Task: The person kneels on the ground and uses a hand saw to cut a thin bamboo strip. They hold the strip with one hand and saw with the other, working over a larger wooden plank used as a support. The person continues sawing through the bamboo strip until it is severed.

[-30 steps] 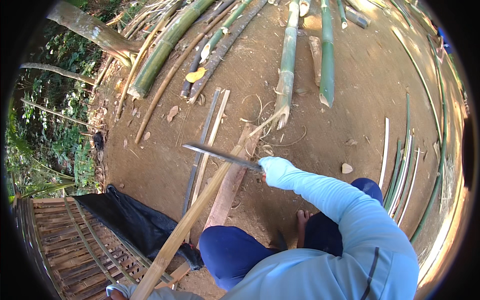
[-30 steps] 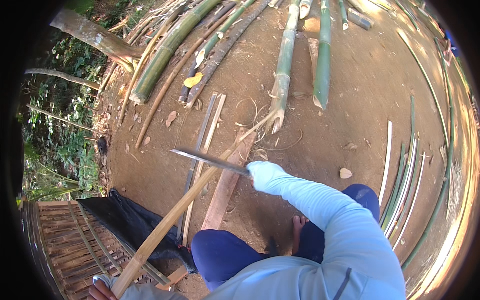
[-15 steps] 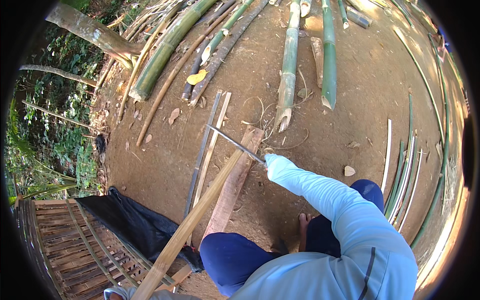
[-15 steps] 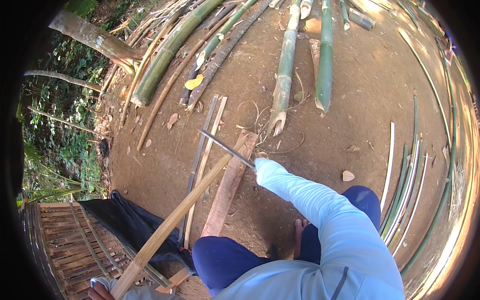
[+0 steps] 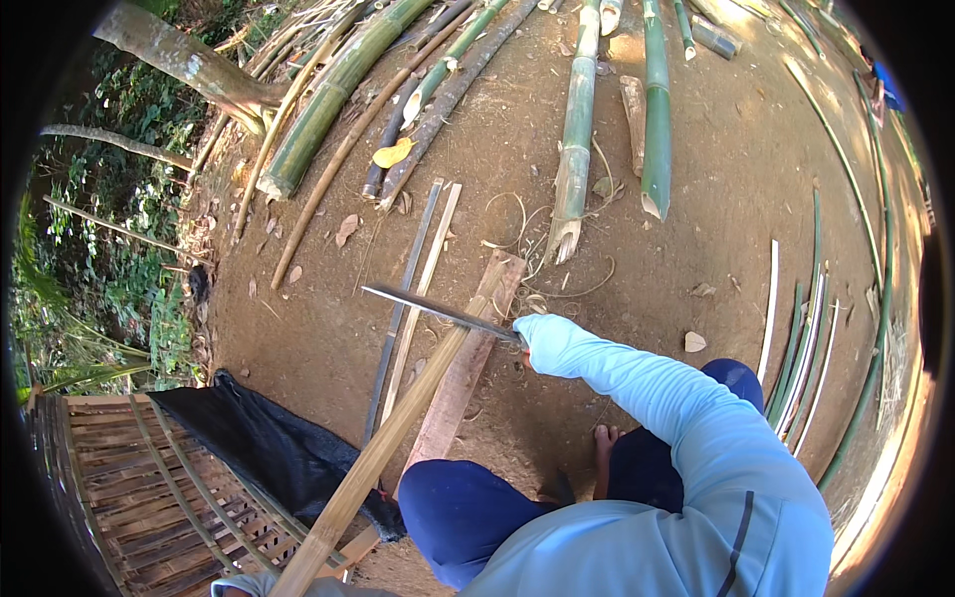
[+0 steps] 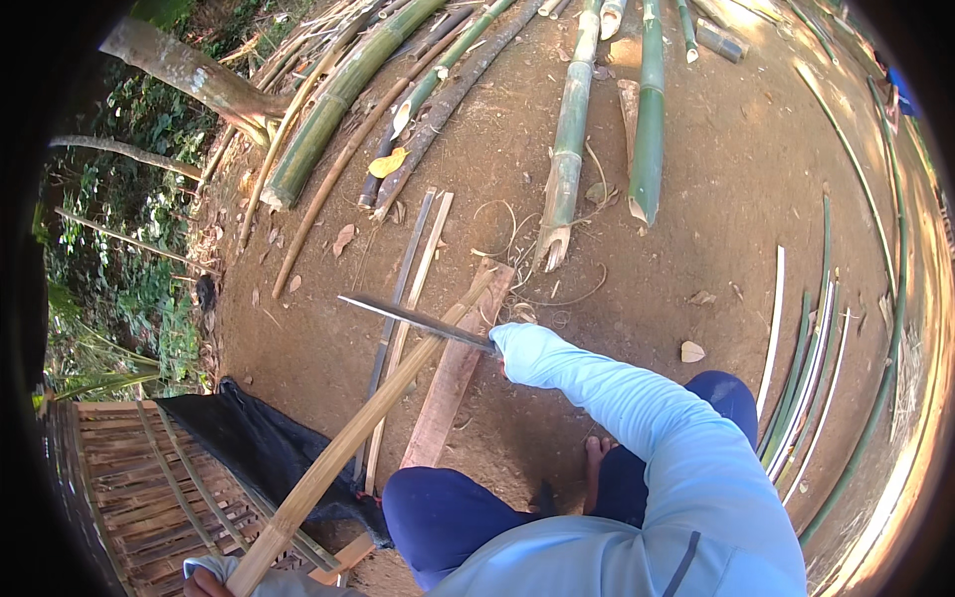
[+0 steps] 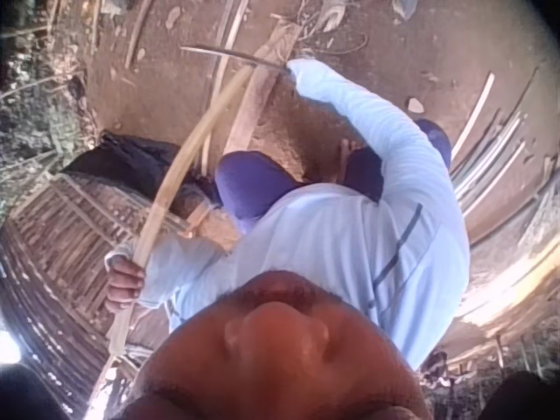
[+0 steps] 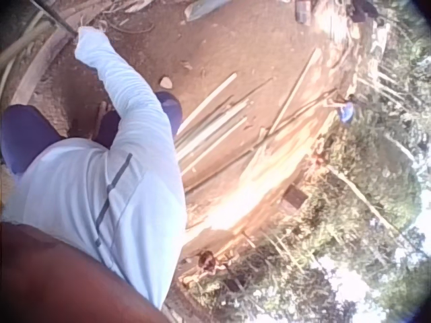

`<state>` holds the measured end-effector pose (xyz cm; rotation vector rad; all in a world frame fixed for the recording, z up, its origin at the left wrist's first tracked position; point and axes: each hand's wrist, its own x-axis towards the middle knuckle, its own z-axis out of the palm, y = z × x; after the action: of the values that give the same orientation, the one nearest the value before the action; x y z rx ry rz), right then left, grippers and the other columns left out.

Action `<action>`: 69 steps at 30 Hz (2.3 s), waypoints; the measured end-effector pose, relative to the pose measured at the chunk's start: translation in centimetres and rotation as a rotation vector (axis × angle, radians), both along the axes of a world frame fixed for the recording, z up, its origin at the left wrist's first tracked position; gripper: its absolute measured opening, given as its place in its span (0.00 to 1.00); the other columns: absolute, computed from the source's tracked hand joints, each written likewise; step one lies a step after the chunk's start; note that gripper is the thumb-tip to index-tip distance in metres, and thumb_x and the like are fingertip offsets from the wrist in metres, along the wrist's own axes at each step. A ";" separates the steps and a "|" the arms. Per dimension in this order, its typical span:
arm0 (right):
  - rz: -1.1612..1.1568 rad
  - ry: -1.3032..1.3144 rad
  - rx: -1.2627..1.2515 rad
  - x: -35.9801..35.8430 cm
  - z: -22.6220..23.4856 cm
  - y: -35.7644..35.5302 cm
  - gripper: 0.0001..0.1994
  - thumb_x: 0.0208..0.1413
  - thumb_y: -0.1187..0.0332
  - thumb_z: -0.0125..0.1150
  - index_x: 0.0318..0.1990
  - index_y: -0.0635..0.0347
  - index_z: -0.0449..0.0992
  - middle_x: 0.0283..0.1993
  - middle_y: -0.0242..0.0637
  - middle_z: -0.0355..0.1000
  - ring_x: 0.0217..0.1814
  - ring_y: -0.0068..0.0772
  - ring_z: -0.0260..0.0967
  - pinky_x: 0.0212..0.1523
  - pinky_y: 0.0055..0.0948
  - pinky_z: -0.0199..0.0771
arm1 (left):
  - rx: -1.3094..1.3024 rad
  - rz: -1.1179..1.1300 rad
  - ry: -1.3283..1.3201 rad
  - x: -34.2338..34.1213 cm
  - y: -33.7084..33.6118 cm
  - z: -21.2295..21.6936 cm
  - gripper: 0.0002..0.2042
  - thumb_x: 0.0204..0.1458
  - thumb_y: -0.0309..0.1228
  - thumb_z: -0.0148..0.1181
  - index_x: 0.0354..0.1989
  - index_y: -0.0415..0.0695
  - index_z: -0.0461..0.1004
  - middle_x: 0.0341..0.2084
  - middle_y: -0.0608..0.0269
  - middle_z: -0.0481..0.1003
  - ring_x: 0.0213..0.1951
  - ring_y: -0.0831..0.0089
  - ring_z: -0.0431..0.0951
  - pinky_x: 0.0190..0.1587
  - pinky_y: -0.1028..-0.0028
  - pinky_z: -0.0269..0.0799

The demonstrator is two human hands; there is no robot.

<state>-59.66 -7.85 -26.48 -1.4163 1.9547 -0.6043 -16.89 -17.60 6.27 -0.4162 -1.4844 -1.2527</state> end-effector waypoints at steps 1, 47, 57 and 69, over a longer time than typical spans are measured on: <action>-0.021 -0.001 -0.035 -0.1 -1.3 0.3 0.11 0.42 0.68 0.64 0.33 0.62 0.73 0.31 0.50 0.73 0.36 0.54 0.73 0.36 0.44 0.72 | 0.021 -0.027 0.058 0.1 -0.3 -0.2 0.10 0.60 0.37 0.41 0.27 0.50 0.64 0.15 0.74 0.61 0.17 0.80 0.64 0.19 0.77 0.63; 0.157 -0.158 0.011 16.5 21.4 4.2 0.12 0.47 0.64 0.63 0.37 0.60 0.71 0.37 0.51 0.72 0.40 0.56 0.74 0.40 0.47 0.74 | 0.240 0.420 0.317 -7.1 4.3 -1.5 0.27 0.57 0.61 0.43 0.29 0.45 0.62 0.15 0.68 0.60 0.17 0.75 0.62 0.17 0.76 0.61; 0.201 -0.066 0.105 15.8 22.3 3.2 0.12 0.45 0.66 0.64 0.36 0.60 0.72 0.36 0.50 0.72 0.39 0.54 0.74 0.40 0.45 0.74 | 0.198 0.399 0.289 -6.4 4.8 -2.3 0.25 0.56 0.58 0.49 0.30 0.45 0.63 0.17 0.68 0.61 0.20 0.75 0.64 0.21 0.75 0.63; 0.101 -0.115 0.105 15.2 21.7 3.5 0.13 0.44 0.63 0.65 0.34 0.60 0.72 0.33 0.52 0.73 0.34 0.56 0.75 0.35 0.47 0.76 | 0.366 0.532 0.307 -7.6 5.8 -0.7 0.17 0.54 0.46 0.51 0.23 0.47 0.60 0.12 0.71 0.57 0.16 0.77 0.60 0.17 0.76 0.59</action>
<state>-44.41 -4.39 -4.75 -1.3755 1.7870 -0.5176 -24.48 -11.79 5.56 0.0368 -0.9866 -0.9491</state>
